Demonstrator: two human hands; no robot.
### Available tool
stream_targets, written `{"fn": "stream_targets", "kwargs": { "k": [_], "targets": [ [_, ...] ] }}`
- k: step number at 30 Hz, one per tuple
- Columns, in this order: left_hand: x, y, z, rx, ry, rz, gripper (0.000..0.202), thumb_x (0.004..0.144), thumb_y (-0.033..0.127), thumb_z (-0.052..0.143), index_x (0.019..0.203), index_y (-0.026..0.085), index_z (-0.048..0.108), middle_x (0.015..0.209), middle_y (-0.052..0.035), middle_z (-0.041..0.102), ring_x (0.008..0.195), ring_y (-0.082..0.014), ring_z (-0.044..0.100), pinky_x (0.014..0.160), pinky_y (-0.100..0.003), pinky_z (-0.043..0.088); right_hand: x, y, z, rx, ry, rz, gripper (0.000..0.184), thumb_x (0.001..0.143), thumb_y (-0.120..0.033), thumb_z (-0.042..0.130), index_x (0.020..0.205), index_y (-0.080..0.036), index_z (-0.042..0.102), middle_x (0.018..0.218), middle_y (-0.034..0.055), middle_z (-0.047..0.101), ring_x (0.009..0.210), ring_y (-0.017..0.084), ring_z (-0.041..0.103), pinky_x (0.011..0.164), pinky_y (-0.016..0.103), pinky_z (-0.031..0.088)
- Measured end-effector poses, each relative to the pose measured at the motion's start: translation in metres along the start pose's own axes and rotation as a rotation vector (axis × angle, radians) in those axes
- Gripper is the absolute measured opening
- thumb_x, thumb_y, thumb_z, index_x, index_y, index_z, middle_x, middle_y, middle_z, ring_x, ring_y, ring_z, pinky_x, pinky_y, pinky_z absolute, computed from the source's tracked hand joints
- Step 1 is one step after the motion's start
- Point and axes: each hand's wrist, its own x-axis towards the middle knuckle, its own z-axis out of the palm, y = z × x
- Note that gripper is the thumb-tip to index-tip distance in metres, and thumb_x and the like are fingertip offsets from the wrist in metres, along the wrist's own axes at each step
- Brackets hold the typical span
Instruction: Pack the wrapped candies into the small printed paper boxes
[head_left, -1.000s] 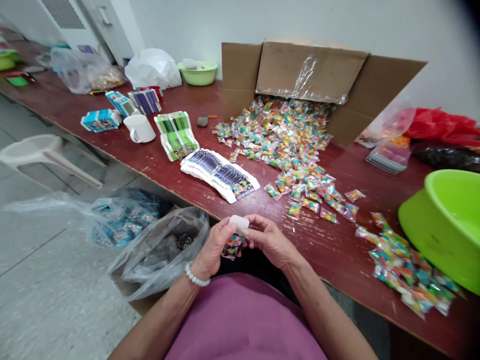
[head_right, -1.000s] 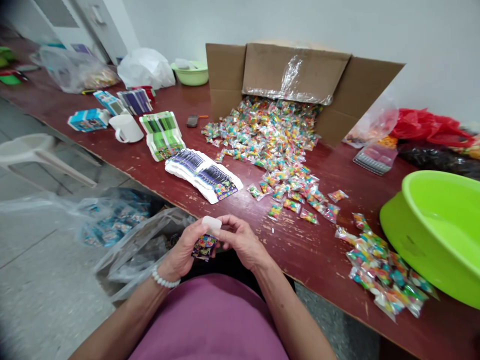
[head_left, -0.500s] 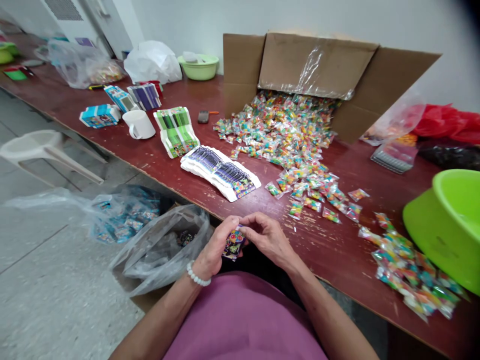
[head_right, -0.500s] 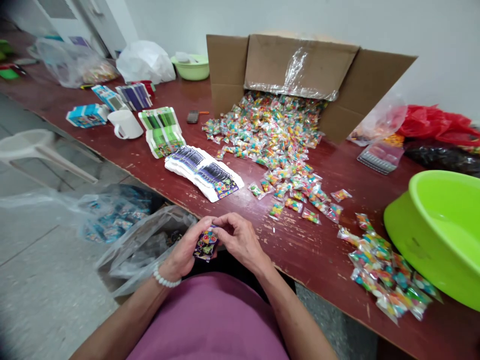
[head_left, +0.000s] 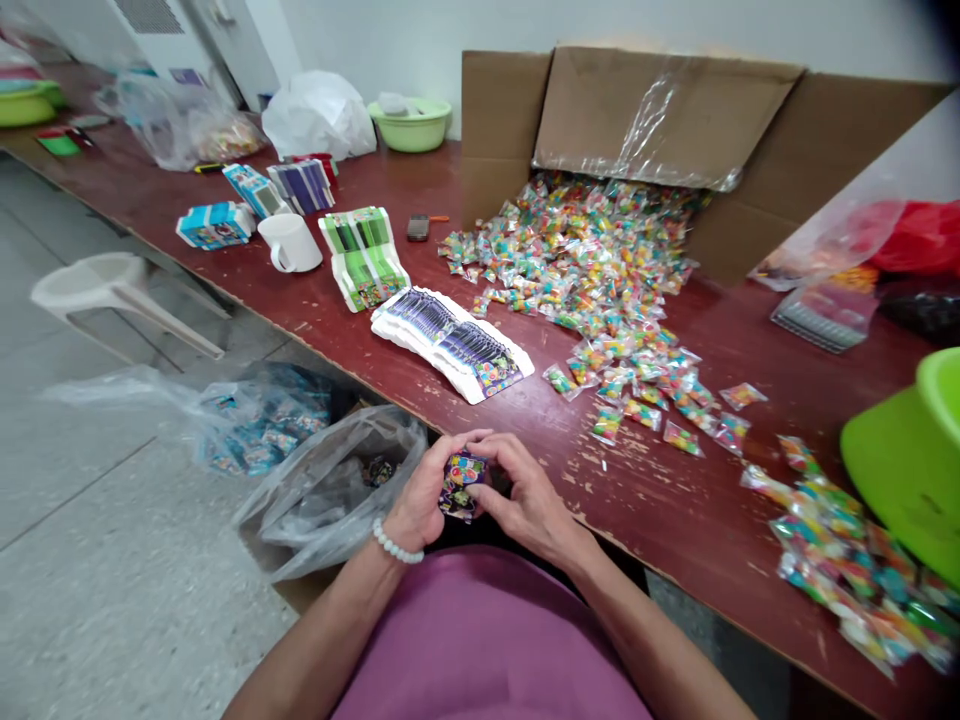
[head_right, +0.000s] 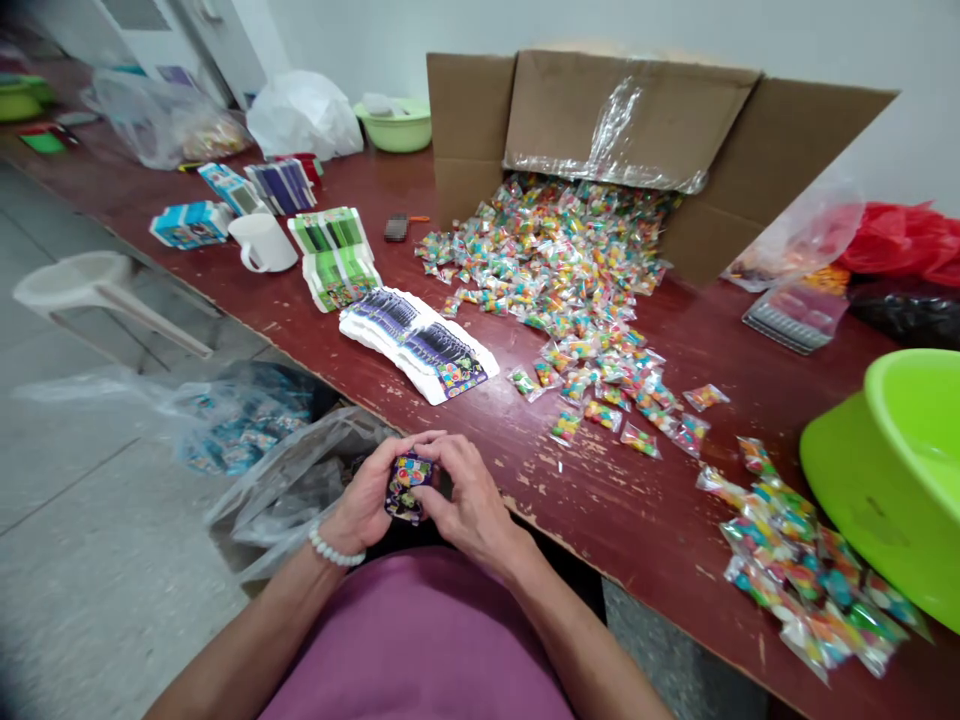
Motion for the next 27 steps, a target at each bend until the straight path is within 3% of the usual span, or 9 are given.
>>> {"fn": "stream_targets", "kwargs": {
  "k": [3,6,8,11,15,19,22,25,27],
  "targets": [
    [-0.001,0.007,-0.013,0.103,0.105,0.175,0.039,0.081,0.04,0.064,0.109,0.014,0.07,0.08,-0.0045,0.071,0.06,-0.0146,0.063,0.056,-0.024,0.05,0.014,0.008,-0.003,-0.094,-0.017,-0.006,0.041,0.085,-0.033,0.07,0.124,-0.026,0.057,0.121,0.0096,0.058,0.108,0.024,0.058,0.093,0.038,0.05],
    [-0.002,0.021,-0.044,0.367,0.31,0.349,0.044,0.083,0.051,0.06,0.112,0.018,0.067,0.073,-0.0027,0.069,0.058,-0.0173,0.062,0.053,-0.027,0.049,0.046,0.026,-0.022,-0.289,0.155,0.091,0.042,0.09,-0.034,0.062,0.129,-0.02,0.053,0.116,0.0123,0.06,0.098,0.024,0.061,0.086,0.037,0.05],
    [-0.002,0.032,-0.072,0.615,0.457,0.442,0.041,0.083,0.051,0.06,0.109,0.021,0.069,0.088,-0.0055,0.073,0.077,-0.0223,0.067,0.066,-0.029,0.052,0.071,0.039,-0.039,-0.491,0.277,0.172,0.047,0.09,-0.032,0.06,0.133,-0.015,0.049,0.122,0.0172,0.058,0.107,0.029,0.058,0.092,0.04,0.047],
    [-0.002,0.042,-0.112,0.987,0.629,0.458,0.043,0.083,0.053,0.058,0.114,0.025,0.069,0.116,-0.0076,0.071,0.108,-0.0298,0.064,0.092,-0.038,0.048,0.1,0.053,-0.055,-0.701,0.253,0.339,0.05,0.089,-0.036,0.064,0.13,-0.012,0.05,0.129,0.0212,0.053,0.116,0.033,0.054,0.094,0.041,0.044],
    [-0.001,0.04,-0.134,1.11,0.635,0.459,0.05,0.088,0.056,0.049,0.119,0.021,0.065,0.125,-0.0108,0.067,0.114,-0.0304,0.06,0.102,-0.042,0.041,0.115,0.06,-0.056,-0.782,0.187,0.521,0.044,0.084,-0.047,0.069,0.111,-0.014,0.06,0.12,0.0182,0.055,0.106,0.032,0.059,0.086,0.038,0.046],
    [0.002,0.035,-0.121,1.089,0.576,0.565,0.048,0.087,0.051,0.054,0.12,0.018,0.064,0.116,-0.0112,0.069,0.105,-0.0271,0.063,0.096,-0.04,0.047,0.116,0.065,-0.056,-0.525,0.397,0.474,0.044,0.069,-0.045,0.079,0.095,-0.017,0.058,0.107,0.0135,0.059,0.1,0.03,0.057,0.081,0.037,0.045],
    [0.001,0.04,-0.095,1.077,0.55,0.69,0.046,0.086,0.047,0.057,0.12,0.017,0.063,0.118,-0.0111,0.068,0.105,-0.0258,0.063,0.099,-0.041,0.046,0.111,0.063,-0.064,-0.183,0.467,0.438,0.035,0.07,-0.048,0.074,0.078,-0.02,0.053,0.079,0.0036,0.059,0.075,0.021,0.055,0.066,0.031,0.044],
    [-0.008,0.049,-0.059,1.007,0.489,0.763,0.045,0.085,0.044,0.06,0.121,0.018,0.063,0.12,-0.0105,0.067,0.108,-0.0252,0.062,0.102,-0.04,0.044,0.093,0.046,-0.073,0.02,0.327,0.416,0.032,0.077,-0.05,0.067,0.078,-0.021,0.054,0.059,-0.0054,0.047,0.049,0.012,0.039,0.047,0.024,0.031],
    [-0.017,0.051,-0.035,0.883,0.326,0.676,0.045,0.084,0.045,0.062,0.121,0.019,0.063,0.12,-0.0096,0.067,0.11,-0.0248,0.062,0.099,-0.038,0.045,0.073,0.027,-0.076,0.227,0.162,0.36,0.029,0.078,-0.047,0.071,0.082,-0.021,0.057,0.059,-0.0067,0.045,0.046,0.009,0.033,0.043,0.022,0.024]
  ]
}}
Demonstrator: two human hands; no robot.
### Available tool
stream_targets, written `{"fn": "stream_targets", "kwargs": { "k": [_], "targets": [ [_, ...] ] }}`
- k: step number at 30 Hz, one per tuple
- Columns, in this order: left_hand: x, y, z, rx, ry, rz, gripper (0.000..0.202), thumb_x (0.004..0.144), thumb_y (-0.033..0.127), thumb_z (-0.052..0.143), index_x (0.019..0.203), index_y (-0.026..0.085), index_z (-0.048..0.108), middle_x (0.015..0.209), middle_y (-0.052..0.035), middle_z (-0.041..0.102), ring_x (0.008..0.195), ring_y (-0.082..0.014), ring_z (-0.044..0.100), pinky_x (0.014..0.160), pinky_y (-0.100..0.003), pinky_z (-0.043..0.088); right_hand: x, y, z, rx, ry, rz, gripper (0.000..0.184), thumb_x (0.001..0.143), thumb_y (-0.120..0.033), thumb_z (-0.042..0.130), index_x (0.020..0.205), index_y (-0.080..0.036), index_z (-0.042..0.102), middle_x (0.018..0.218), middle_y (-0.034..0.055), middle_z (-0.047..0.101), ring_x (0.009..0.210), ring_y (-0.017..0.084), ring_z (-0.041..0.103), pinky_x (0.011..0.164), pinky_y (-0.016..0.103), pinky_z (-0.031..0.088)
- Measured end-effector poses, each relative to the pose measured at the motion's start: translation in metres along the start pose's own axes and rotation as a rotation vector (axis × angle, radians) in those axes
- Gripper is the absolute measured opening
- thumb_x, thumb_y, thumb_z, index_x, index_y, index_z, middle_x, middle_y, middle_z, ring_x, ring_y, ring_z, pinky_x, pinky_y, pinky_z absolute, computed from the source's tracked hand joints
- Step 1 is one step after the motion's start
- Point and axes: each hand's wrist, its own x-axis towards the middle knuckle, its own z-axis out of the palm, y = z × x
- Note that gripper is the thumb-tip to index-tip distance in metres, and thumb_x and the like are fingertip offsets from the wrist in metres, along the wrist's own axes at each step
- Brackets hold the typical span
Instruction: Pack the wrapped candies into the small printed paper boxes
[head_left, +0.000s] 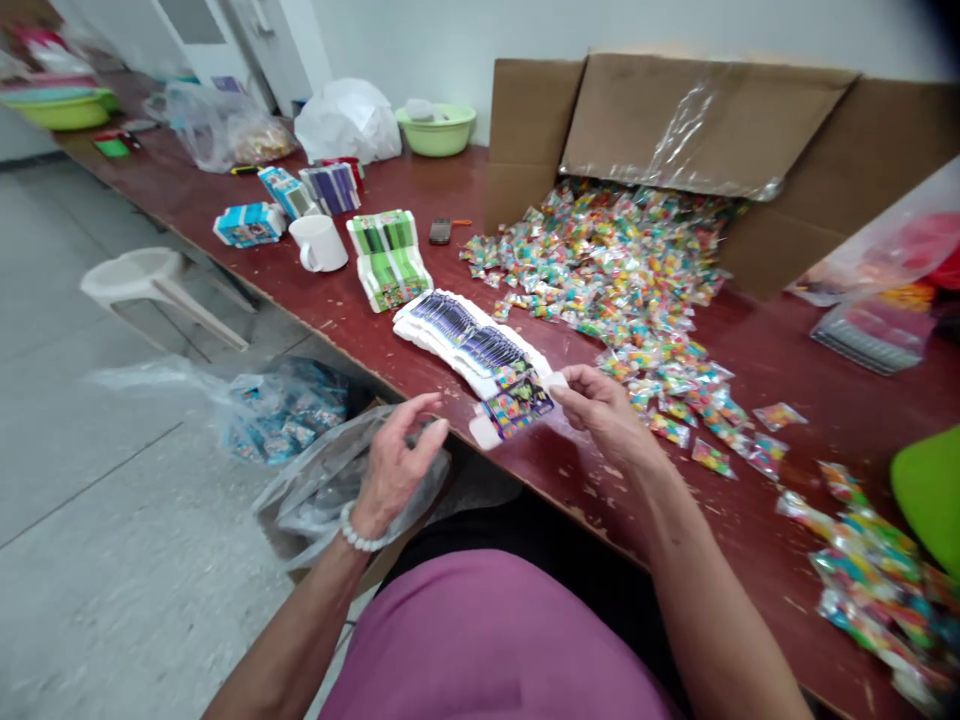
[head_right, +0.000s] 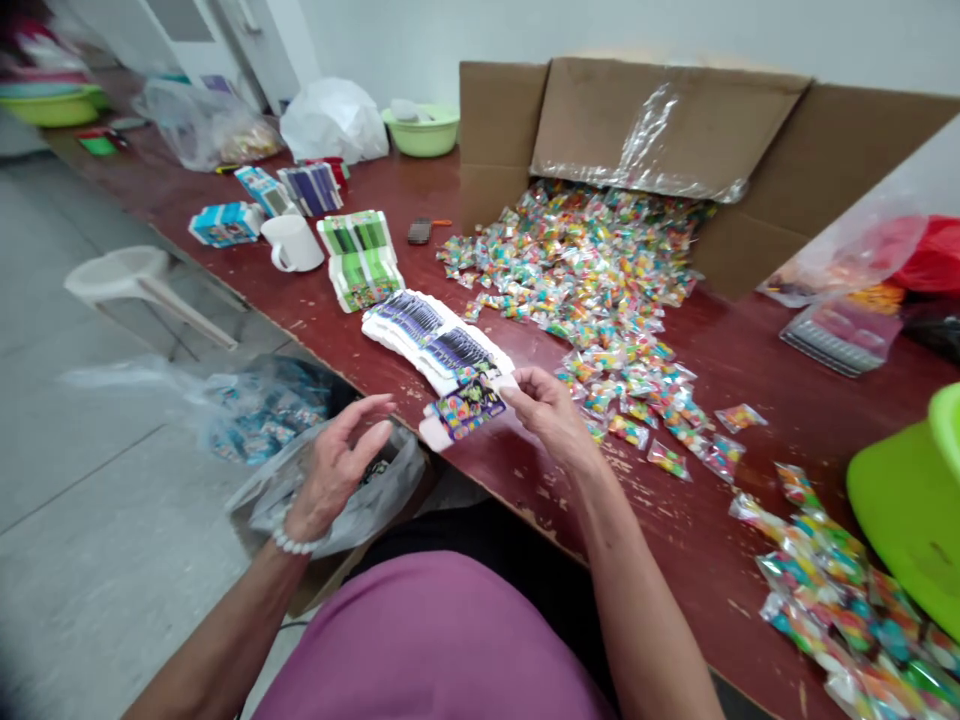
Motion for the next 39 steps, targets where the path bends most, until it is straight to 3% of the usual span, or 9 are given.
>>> {"fn": "stream_targets", "kwargs": {
  "k": [5,7,14,18,22,27,31,35,39],
  "targets": [
    [-0.026,0.021,0.035,-0.59,-0.995,-0.409,0.049,0.07,0.051,0.075,0.102,0.014,0.071,0.094,-0.0105,0.073,0.081,-0.0219,0.068,0.074,-0.031,0.052,-0.064,-0.021,0.007,0.116,-0.34,0.118,0.02,0.083,-0.039,0.074,0.086,-0.02,0.066,0.078,0.0015,0.064,0.064,0.012,0.054,0.056,0.023,0.043],
    [-0.037,0.017,0.047,-0.725,-1.145,-0.524,0.052,0.064,0.059,0.077,0.088,0.012,0.072,0.079,-0.0099,0.071,0.065,-0.0194,0.066,0.061,-0.029,0.05,-0.078,-0.021,0.011,0.193,-0.365,0.181,0.018,0.086,-0.038,0.072,0.089,-0.021,0.066,0.081,0.0019,0.066,0.059,0.011,0.053,0.052,0.022,0.043],
    [-0.044,0.019,0.053,-0.693,-0.886,-0.527,0.04,0.063,0.042,0.085,0.084,0.013,0.069,0.074,-0.0055,0.07,0.055,-0.0142,0.066,0.055,-0.024,0.051,-0.087,-0.011,0.028,0.294,-0.249,0.192,0.052,0.073,-0.04,0.084,0.117,-0.027,0.061,0.089,0.0016,0.068,0.069,0.014,0.063,0.058,0.023,0.052],
    [-0.046,0.018,0.056,-0.706,-0.711,-0.572,0.042,0.061,0.043,0.086,0.083,0.012,0.068,0.07,-0.005,0.07,0.05,-0.015,0.065,0.052,-0.027,0.053,-0.094,-0.002,0.047,0.332,-0.241,0.242,0.032,0.079,-0.045,0.077,0.096,-0.019,0.067,0.064,-0.0014,0.061,0.044,0.009,0.049,0.041,0.02,0.041],
    [-0.046,0.011,0.062,-0.715,-0.568,-0.542,0.042,0.065,0.046,0.084,0.083,0.012,0.066,0.069,-0.0037,0.068,0.056,-0.0147,0.065,0.059,-0.03,0.055,-0.095,0.007,0.06,0.322,-0.173,0.229,0.037,0.086,-0.053,0.065,0.097,-0.018,0.071,0.053,-0.0044,0.049,0.042,0.01,0.043,0.04,0.022,0.039],
    [-0.04,0.005,0.059,-0.545,-0.405,-0.287,0.033,0.076,0.033,0.077,0.098,0.014,0.063,0.09,-0.0035,0.07,0.08,-0.0136,0.066,0.077,-0.027,0.053,-0.085,0.01,0.057,0.012,0.044,0.026,0.034,0.087,-0.051,0.063,0.092,-0.02,0.076,0.082,0.0049,0.069,0.075,0.021,0.061,0.064,0.029,0.051],
    [-0.044,0.006,0.056,-0.49,-0.228,-0.215,0.056,0.076,0.026,0.075,0.122,0.022,0.044,0.085,0.0024,0.066,0.066,-0.0112,0.064,0.064,-0.024,0.052,-0.084,0.012,0.059,0.018,0.022,0.007,0.037,0.088,-0.047,0.061,0.114,-0.022,0.069,0.094,0.0055,0.07,0.087,0.023,0.063,0.074,0.033,0.053],
    [-0.049,0.007,0.057,-0.507,-0.191,-0.176,0.063,0.079,0.024,0.072,0.134,0.025,0.04,0.091,0.0008,0.066,0.068,-0.0106,0.064,0.066,-0.023,0.053,-0.086,0.015,0.07,0.244,0.161,-0.016,0.056,0.082,-0.041,0.071,0.132,-0.026,0.05,0.094,0.0016,0.069,0.084,0.019,0.065,0.075,0.031,0.053],
    [-0.045,0.004,0.054,-0.481,-0.238,-0.113,0.046,0.08,0.024,0.071,0.124,0.021,0.056,0.097,-0.0023,0.066,0.077,-0.0117,0.062,0.073,-0.023,0.052,-0.086,0.017,0.069,0.263,0.127,-0.061,0.035,0.082,-0.04,0.072,0.111,-0.023,0.064,0.096,0.0035,0.07,0.085,0.019,0.064,0.077,0.031,0.052]
  ]
}}
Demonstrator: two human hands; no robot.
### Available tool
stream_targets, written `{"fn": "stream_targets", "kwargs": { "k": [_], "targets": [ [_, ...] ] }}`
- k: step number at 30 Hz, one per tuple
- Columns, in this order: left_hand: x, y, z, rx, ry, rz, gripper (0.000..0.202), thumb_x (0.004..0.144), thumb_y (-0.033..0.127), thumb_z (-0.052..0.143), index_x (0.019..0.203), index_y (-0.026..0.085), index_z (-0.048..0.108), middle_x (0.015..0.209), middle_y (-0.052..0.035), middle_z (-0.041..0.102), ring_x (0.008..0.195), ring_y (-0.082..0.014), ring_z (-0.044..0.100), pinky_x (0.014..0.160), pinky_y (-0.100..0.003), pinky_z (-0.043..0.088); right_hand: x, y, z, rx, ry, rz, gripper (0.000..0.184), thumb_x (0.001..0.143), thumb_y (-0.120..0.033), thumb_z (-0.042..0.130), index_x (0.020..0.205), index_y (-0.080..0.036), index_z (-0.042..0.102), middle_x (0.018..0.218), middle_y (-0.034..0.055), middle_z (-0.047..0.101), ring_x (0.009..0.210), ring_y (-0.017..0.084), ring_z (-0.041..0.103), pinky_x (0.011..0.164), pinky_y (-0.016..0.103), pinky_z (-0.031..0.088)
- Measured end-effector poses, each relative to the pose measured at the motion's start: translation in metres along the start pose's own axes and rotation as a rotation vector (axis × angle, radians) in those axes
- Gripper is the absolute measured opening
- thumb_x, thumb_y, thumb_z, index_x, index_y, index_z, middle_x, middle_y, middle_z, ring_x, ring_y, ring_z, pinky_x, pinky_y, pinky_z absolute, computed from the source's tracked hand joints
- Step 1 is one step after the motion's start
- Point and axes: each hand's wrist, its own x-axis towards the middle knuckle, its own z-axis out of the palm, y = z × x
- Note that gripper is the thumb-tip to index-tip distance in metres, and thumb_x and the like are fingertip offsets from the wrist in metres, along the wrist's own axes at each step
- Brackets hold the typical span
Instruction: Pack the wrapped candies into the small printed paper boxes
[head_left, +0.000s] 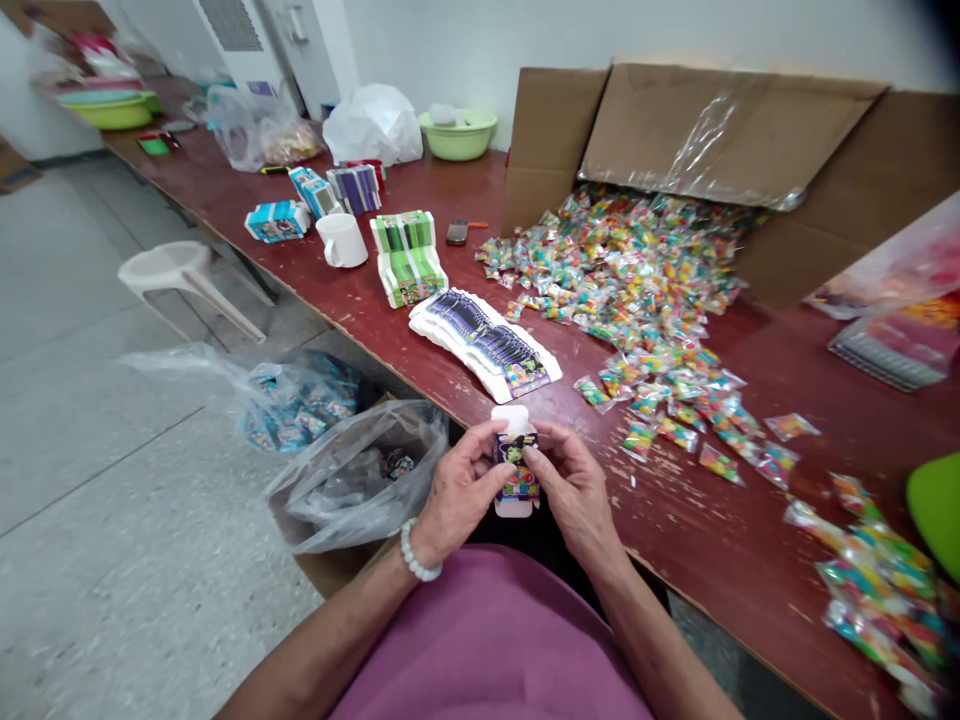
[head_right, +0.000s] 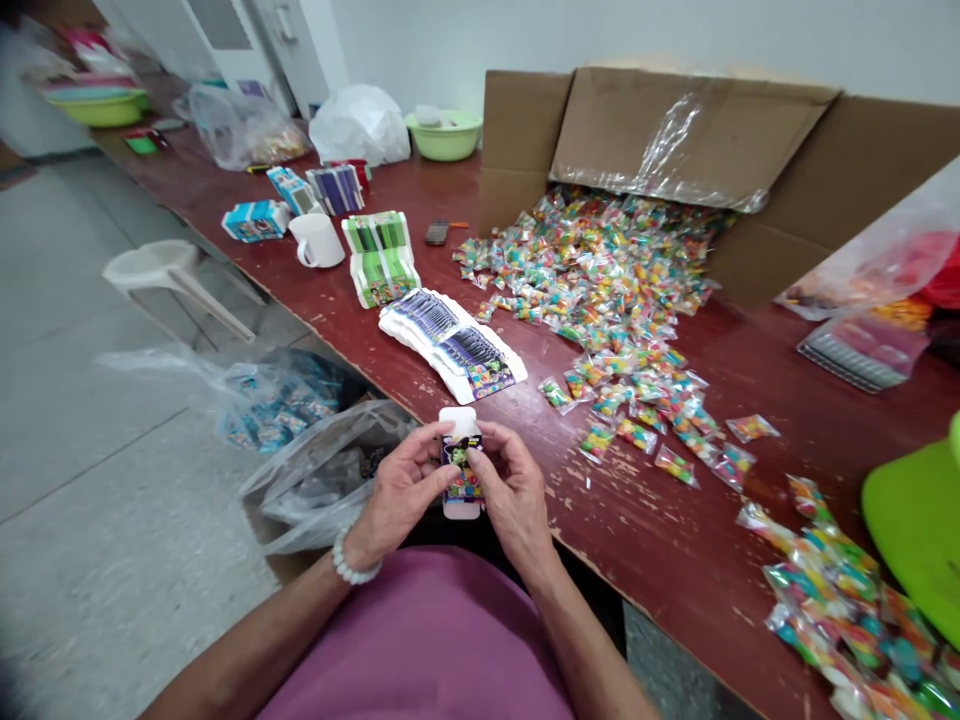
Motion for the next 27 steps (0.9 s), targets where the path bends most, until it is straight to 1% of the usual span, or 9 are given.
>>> {"fn": "stream_targets", "kwargs": {
  "k": [2,6,9,11,14,16,20,24,27],
  "targets": [
    [0.002,0.001,-0.004,0.007,-0.046,-0.03,0.034,0.083,0.028,0.068,0.115,0.019,0.062,0.098,-0.0035,0.067,0.083,-0.0138,0.062,0.076,-0.024,0.051,0.002,-0.002,-0.005,-0.044,-0.019,0.017,0.025,0.085,-0.042,0.07,0.098,-0.021,0.069,0.089,0.0026,0.07,0.08,0.017,0.062,0.075,0.03,0.051],
    [0.003,0.007,-0.007,0.088,-0.1,-0.079,0.026,0.09,0.035,0.061,0.109,0.018,0.065,0.097,-0.0031,0.068,0.084,-0.0148,0.061,0.077,-0.024,0.049,0.01,-0.008,-0.016,-0.019,-0.1,0.163,0.027,0.079,-0.044,0.076,0.079,-0.018,0.07,0.079,0.002,0.069,0.071,0.015,0.06,0.07,0.028,0.05],
    [0.003,0.01,-0.007,0.188,-0.109,-0.03,0.024,0.091,0.035,0.059,0.105,0.018,0.067,0.095,-0.0025,0.067,0.085,-0.0148,0.06,0.08,-0.024,0.047,0.016,-0.013,-0.02,0.074,-0.106,0.247,0.036,0.067,-0.042,0.087,0.089,-0.02,0.07,0.078,0.0003,0.069,0.068,0.015,0.061,0.066,0.027,0.051],
    [0.003,0.011,-0.006,0.173,-0.107,-0.004,0.024,0.089,0.034,0.061,0.107,0.018,0.067,0.095,-0.0025,0.066,0.085,-0.0141,0.059,0.08,-0.024,0.047,0.018,-0.014,-0.022,0.07,-0.154,0.244,0.044,0.065,-0.04,0.088,0.101,-0.022,0.069,0.081,0.0005,0.07,0.071,0.016,0.064,0.067,0.028,0.052],
    [0.004,0.011,-0.007,-0.002,-0.093,-0.044,0.051,0.081,0.032,0.072,0.128,0.023,0.054,0.087,0.0014,0.062,0.076,-0.011,0.058,0.073,-0.022,0.046,0.018,-0.011,-0.026,-0.033,-0.258,0.166,0.03,0.073,-0.038,0.084,0.095,-0.021,0.074,0.087,0.0042,0.073,0.078,0.018,0.065,0.074,0.03,0.053],
    [0.004,0.01,-0.008,-0.157,-0.132,-0.149,0.069,0.077,0.036,0.077,0.137,0.026,0.043,0.085,0.0025,0.061,0.071,-0.0103,0.06,0.069,-0.022,0.047,0.016,-0.008,-0.029,-0.071,-0.24,0.086,0.021,0.076,-0.037,0.081,0.087,-0.021,0.075,0.085,0.0042,0.072,0.076,0.018,0.065,0.07,0.03,0.053],
    [0.004,0.003,-0.005,-0.351,-0.359,-0.409,0.067,0.081,0.066,0.061,0.128,0.02,0.05,0.086,-0.0052,0.067,0.059,-0.0146,0.065,0.054,-0.024,0.049,0.013,-0.01,-0.029,-0.146,-0.237,-0.02,0.02,0.082,-0.04,0.074,0.092,-0.023,0.075,0.076,0.0029,0.068,0.055,0.015,0.058,0.054,0.029,0.049],
    [0.007,-0.007,-0.001,-0.35,-0.248,-0.539,0.076,0.08,0.08,0.044,0.121,0.017,0.056,0.07,-0.0032,0.066,0.042,-0.0147,0.06,0.042,-0.026,0.049,0.016,-0.016,-0.027,-0.361,-0.303,-0.134,0.022,0.087,-0.043,0.069,0.088,-0.022,0.076,0.084,0.006,0.071,0.073,0.02,0.065,0.07,0.032,0.052],
    [0.01,-0.008,0.002,-0.242,-0.218,-0.479,0.081,0.079,0.084,0.038,0.118,0.016,0.06,0.067,-0.0029,0.065,0.039,-0.0137,0.057,0.038,-0.024,0.045,0.019,-0.016,-0.025,-0.265,-0.322,0.012,0.024,0.087,-0.044,0.069,0.085,-0.021,0.071,0.071,0.0029,0.07,0.062,0.018,0.064,0.063,0.03,0.052]
  ]
}}
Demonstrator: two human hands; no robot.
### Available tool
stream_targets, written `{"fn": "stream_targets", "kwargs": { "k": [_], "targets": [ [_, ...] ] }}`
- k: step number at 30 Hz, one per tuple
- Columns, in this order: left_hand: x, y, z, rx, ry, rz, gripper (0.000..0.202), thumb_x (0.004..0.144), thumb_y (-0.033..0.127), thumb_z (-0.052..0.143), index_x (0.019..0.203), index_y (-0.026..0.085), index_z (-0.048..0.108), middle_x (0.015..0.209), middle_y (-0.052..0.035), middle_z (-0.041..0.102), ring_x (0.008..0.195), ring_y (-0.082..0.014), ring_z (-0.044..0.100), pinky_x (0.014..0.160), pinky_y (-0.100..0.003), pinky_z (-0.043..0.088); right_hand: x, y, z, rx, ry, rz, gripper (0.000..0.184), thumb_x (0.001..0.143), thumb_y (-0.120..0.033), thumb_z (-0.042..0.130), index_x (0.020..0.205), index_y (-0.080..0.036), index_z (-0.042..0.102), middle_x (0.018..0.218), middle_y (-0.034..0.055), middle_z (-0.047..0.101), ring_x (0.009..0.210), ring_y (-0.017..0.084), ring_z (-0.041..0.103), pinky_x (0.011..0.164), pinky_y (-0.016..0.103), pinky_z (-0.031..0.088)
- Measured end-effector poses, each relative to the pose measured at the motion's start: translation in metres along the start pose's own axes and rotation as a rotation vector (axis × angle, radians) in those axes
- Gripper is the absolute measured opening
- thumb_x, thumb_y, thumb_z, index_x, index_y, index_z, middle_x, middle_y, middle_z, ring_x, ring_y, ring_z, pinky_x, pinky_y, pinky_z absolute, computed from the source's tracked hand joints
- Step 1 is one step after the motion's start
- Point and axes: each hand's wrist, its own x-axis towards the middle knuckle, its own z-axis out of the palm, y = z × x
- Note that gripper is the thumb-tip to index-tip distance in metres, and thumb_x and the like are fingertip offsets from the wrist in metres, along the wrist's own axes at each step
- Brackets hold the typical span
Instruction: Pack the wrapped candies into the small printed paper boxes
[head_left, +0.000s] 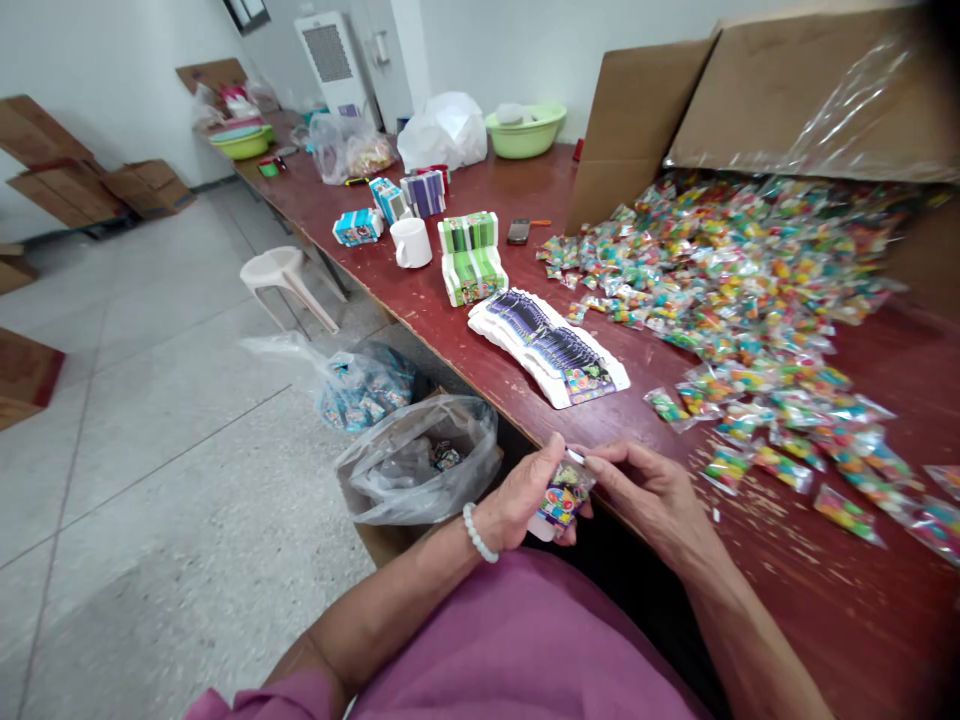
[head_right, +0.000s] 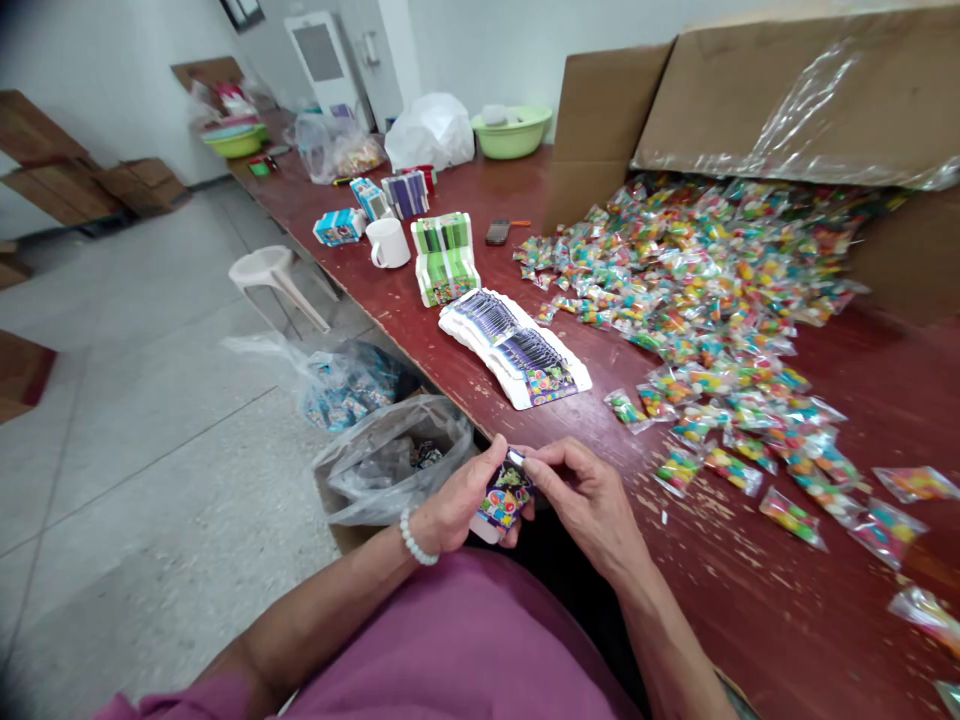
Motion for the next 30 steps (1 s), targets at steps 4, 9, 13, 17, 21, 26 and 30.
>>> {"fn": "stream_targets", "kwargs": {
  "k": [4,9,13,17,21,26,30],
  "targets": [
    [-0.001,0.003,0.004,0.146,0.043,0.062,0.086,0.079,0.086,0.031,0.095,0.01,0.068,0.062,-0.0065,0.065,0.039,-0.0125,0.055,0.039,-0.023,0.042,0.004,-0.001,0.004,0.087,-0.021,0.117,0.027,0.081,-0.044,0.075,0.09,-0.019,0.069,0.07,0.0022,0.071,0.052,0.016,0.063,0.053,0.028,0.05],
    [-0.003,0.009,0.005,0.236,0.059,0.055,0.088,0.08,0.086,0.027,0.073,0.008,0.069,0.056,-0.0083,0.063,0.038,-0.0126,0.055,0.04,-0.023,0.039,0.01,-0.009,0.008,0.269,-0.023,0.196,0.03,0.08,-0.048,0.074,0.079,-0.019,0.065,0.06,0.0004,0.069,0.043,0.017,0.062,0.044,0.027,0.046],
    [-0.003,0.011,0.003,0.24,0.063,0.071,0.086,0.081,0.085,0.031,0.086,0.008,0.071,0.06,-0.0081,0.065,0.039,-0.0124,0.056,0.039,-0.022,0.041,0.005,-0.013,0.006,0.221,-0.04,0.107,0.025,0.083,-0.045,0.072,0.083,-0.02,0.067,0.07,0.0014,0.072,0.049,0.016,0.063,0.05,0.028,0.049],
    [-0.002,0.01,0.004,0.143,0.041,0.035,0.08,0.083,0.081,0.037,0.115,0.012,0.064,0.06,-0.0028,0.063,0.037,-0.0128,0.055,0.036,-0.021,0.041,-0.007,-0.012,0.007,-0.038,-0.033,-0.122,0.019,0.093,-0.039,0.061,0.093,-0.024,0.072,0.107,0.0066,0.072,0.088,0.021,0.068,0.076,0.034,0.054],
    [0.002,0.01,0.009,-0.004,-0.048,0.001,0.064,0.087,0.069,0.049,0.13,0.022,0.053,0.069,0.0007,0.063,0.044,-0.0136,0.06,0.04,-0.022,0.046,-0.007,-0.006,0.003,-0.349,0.039,-0.231,0.02,0.095,-0.033,0.057,0.109,-0.028,0.071,0.11,0.0068,0.069,0.1,0.022,0.063,0.088,0.036,0.049],
    [0.008,0.018,0.013,-0.127,-0.085,0.026,0.04,0.086,0.039,0.068,0.12,0.022,0.057,0.101,-0.0068,0.071,0.078,-0.0166,0.068,0.069,-0.028,0.056,-0.003,0.012,-0.048,-0.602,0.331,-0.201,0.027,0.098,-0.035,0.049,0.112,-0.025,0.069,0.108,0.0095,0.066,0.103,0.025,0.06,0.093,0.04,0.047],
    [0.012,0.025,0.006,-0.058,-0.017,0.048,0.037,0.079,0.032,0.077,0.109,0.018,0.062,0.107,-0.0079,0.069,0.08,-0.0156,0.065,0.07,-0.029,0.056,-0.007,0.037,-0.099,-0.893,0.632,-0.033,0.032,0.089,-0.031,0.052,0.113,-0.015,0.068,0.111,0.0188,0.064,0.105,0.034,0.057,0.097,0.051,0.042]
  ]
}}
